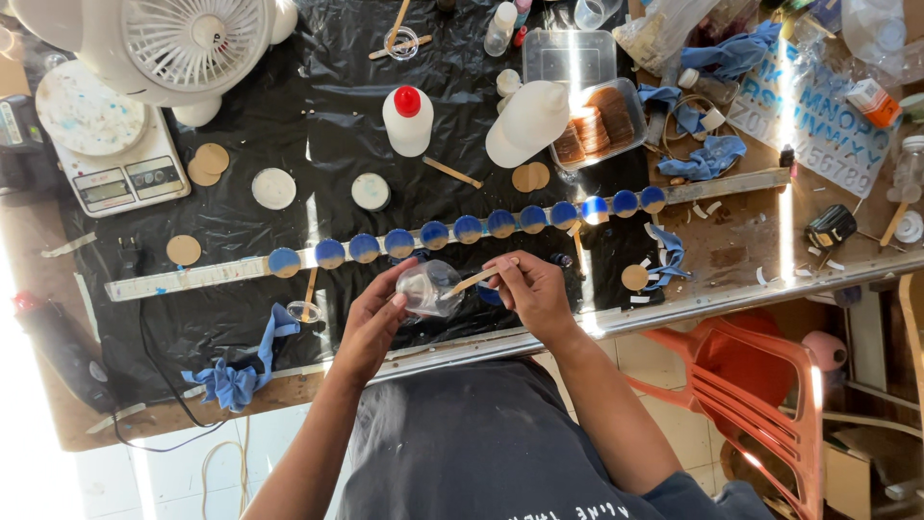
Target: The person applies blue paint to a series of small circular wooden discs attached to a long strip using a brush. They dip the brush into a container of blue paint and carefully coat each disc in sequence.
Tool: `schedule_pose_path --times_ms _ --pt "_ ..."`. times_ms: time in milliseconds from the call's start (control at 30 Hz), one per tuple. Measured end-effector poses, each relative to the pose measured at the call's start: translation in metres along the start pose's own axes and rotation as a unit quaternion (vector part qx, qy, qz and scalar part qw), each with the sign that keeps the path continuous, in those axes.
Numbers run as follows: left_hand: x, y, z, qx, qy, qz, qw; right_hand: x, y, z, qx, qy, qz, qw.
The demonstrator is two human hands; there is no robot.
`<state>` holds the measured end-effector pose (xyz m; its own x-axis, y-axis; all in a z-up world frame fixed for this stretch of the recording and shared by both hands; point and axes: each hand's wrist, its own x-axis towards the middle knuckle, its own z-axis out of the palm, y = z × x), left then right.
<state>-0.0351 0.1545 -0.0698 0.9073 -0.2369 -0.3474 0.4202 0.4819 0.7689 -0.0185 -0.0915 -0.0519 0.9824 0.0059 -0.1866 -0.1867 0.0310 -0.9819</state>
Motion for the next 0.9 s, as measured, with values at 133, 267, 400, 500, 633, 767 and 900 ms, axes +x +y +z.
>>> schedule_pose_path --times_ms 133,267,400,500,633,767,900 --pt "0.005 0.002 -0.005 -0.021 0.011 0.012 1.000 0.004 -0.005 0.004 0.021 0.007 0.023 1.000" --pt "0.012 0.004 -0.011 -0.026 0.021 0.030 0.999 0.013 -0.004 0.005 0.030 0.060 0.026 0.997" --pt "0.020 0.004 -0.017 -0.025 0.028 0.045 0.998 0.022 -0.009 0.003 0.035 0.094 0.021 0.995" --pt "0.022 0.008 -0.017 -0.037 0.021 0.047 0.998 0.029 -0.004 -0.002 0.022 0.112 0.022 0.993" --pt "0.016 0.008 -0.019 -0.045 0.020 0.039 0.998 0.035 0.011 -0.010 -0.024 0.127 0.015 0.991" --pt "0.006 -0.003 -0.034 -0.066 0.036 0.027 0.997 0.040 0.020 -0.009 -0.090 0.112 0.005 0.990" --pt "-0.010 -0.001 -0.039 -0.080 0.046 0.020 0.995 0.046 0.054 -0.003 -0.131 0.074 -0.021 0.988"
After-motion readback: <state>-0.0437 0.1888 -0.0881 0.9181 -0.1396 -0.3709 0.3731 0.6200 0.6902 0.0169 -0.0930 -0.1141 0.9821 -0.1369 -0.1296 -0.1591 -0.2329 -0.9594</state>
